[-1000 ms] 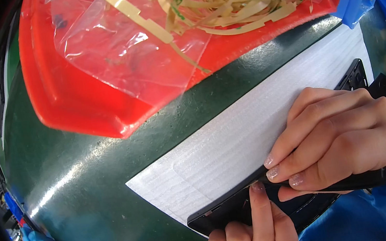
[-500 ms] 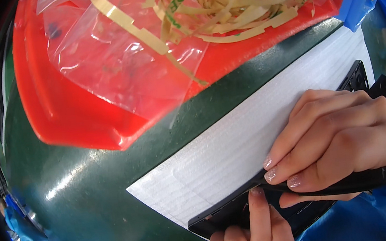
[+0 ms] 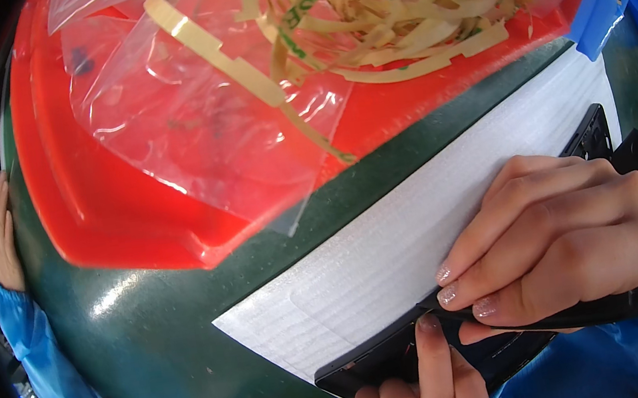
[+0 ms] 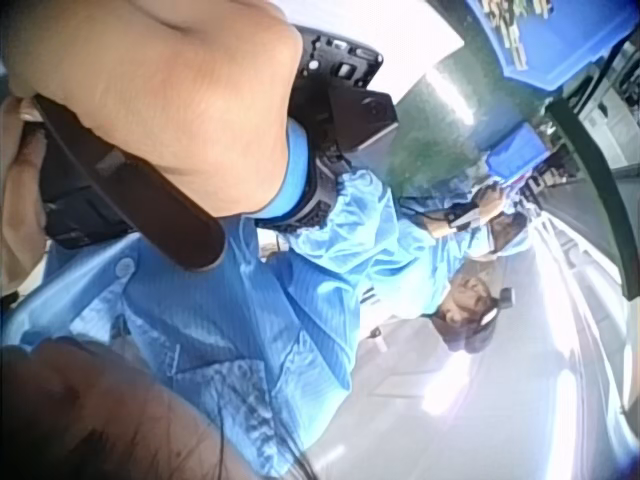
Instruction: The person uses a pry tool to install components along the edges of tablet frames, removes adhesive backing from strips taken from a bin, and presses the strips onto another tablet on the assembly line.
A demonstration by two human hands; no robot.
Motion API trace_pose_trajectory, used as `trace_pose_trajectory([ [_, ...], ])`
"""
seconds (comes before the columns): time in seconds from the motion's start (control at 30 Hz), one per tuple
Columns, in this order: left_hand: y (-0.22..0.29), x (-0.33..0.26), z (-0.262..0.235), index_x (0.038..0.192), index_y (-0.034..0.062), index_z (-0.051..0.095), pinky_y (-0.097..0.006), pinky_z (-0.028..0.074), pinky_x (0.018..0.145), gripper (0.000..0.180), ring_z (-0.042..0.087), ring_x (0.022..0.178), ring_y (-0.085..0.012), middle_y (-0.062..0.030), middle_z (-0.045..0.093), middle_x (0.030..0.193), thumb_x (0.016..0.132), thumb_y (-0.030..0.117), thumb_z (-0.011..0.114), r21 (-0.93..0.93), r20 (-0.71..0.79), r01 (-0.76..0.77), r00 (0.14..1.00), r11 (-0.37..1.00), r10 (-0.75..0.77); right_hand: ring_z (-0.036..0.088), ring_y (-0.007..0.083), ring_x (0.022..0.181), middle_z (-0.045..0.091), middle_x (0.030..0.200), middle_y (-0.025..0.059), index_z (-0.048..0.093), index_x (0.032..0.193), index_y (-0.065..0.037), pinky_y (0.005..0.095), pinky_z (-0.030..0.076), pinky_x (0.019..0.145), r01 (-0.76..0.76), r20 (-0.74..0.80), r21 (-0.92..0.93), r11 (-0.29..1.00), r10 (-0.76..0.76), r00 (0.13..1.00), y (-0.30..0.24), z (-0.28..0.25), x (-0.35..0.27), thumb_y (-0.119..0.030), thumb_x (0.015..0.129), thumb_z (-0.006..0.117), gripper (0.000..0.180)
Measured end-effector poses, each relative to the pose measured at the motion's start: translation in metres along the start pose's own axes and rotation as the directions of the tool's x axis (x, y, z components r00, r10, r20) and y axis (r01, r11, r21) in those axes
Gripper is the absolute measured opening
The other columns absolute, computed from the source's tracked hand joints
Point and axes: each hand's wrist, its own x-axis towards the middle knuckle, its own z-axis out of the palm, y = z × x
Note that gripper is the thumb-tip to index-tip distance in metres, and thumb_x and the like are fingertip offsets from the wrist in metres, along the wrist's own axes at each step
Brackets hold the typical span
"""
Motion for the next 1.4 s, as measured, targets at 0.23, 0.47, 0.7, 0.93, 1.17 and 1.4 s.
trace_pose_trajectory([
  [0.23, 0.008, -0.01, 0.004, 0.073, 0.0106, 0.05, -0.02, 0.025, 0.041, 0.018, 0.033, 0.046, -0.0079, -0.0021, 0.07, 0.093, 0.077, 0.005, 0.066, -0.037, -0.008, 0.087, 0.996, 0.996, -0.087, 0.071, 0.0209, 0.078, 0.072, 0.08, 0.0074, 0.065, 0.075, -0.008, 0.0262, 0.051, 0.062, -0.092, 0.035, -0.025, 0.995, 0.093, 0.995, -0.006, 0.005, 0.003, -0.008, 0.07, 0.083, 0.019],
  [0.47, -0.006, 0.006, -0.018, 0.065, 0.0095, 0.049, -0.019, 0.028, 0.04, 0.021, 0.034, 0.044, -0.0082, -0.0046, 0.07, 0.094, 0.071, 0.006, 0.068, -0.101, 0.088, 0.079, 0.994, 0.992, -0.07, 0.07, 0.0225, 0.073, 0.071, 0.076, 0.0094, 0.063, 0.073, -0.008, 0.0278, 0.051, 0.057, -0.012, -0.03, 0.066, 0.998, 0.014, 0.999, -0.005, -0.001, 0.007, -0.006, 0.066, 0.086, 0.023],
  [0.7, -0.018, 0.01, -0.019, 0.075, 0.0029, 0.056, -0.02, 0.04, 0.048, 0.009, 0.044, 0.05, -0.0116, -0.0138, 0.07, 0.106, 0.083, -0.001, 0.059, -0.056, 0.124, -0.106, 0.986, 0.993, 0.113, 0.069, 0.0224, 0.071, 0.071, 0.074, 0.009, 0.062, 0.071, -0.008, 0.0277, 0.049, 0.055, -0.044, -0.034, 0.037, 0.998, 0.046, 0.998, -0.011, -0.008, 0.004, -0.005, 0.065, 0.086, 0.025],
  [0.93, -0.015, 0.009, -0.021, 0.072, 0.0027, 0.058, -0.021, 0.04, 0.049, 0.01, 0.045, 0.05, -0.0123, -0.0135, 0.069, 0.108, 0.079, -0.001, 0.063, -0.132, 0.133, -0.024, 0.99, 0.991, 0.041, 0.07, 0.0224, 0.071, 0.07, 0.074, 0.0086, 0.061, 0.071, -0.008, 0.0289, 0.049, 0.057, -0.088, 0.009, -0.027, 0.996, 0.089, 0.996, -0.014, -0.009, 0.006, -0.005, 0.065, 0.086, 0.026],
  [1.17, -0.007, 0.009, -0.012, 0.064, 0.008, 0.048, -0.019, 0.031, 0.039, 0.021, 0.034, 0.043, -0.009, -0.007, 0.07, 0.095, 0.067, 0.007, 0.068, -0.268, 0.113, 0.133, 0.988, 0.954, -0.106, 0.07, 0.0221, 0.073, 0.071, 0.074, 0.0087, 0.061, 0.071, -0.008, 0.0286, 0.05, 0.057, -0.099, 0.024, -0.056, 0.994, 0.1, 0.995, -0.013, -0.011, 0.005, -0.004, 0.063, 0.087, 0.027],
  [1.4, -0.011, 0.007, -0.023, 0.068, 0.0053, 0.054, -0.02, 0.035, 0.044, 0.014, 0.039, 0.046, -0.0106, -0.0098, 0.069, 0.103, 0.071, 0.003, 0.067, -0.197, 0.151, 0.08, 0.987, 0.977, -0.05, 0.07, 0.022, 0.073, 0.071, 0.075, 0.0089, 0.061, 0.071, -0.008, 0.0286, 0.051, 0.058, -0.09, 0.003, -0.037, 0.995, 0.09, 0.996, -0.017, -0.009, 0.005, -0.003, 0.063, 0.087, 0.028],
])
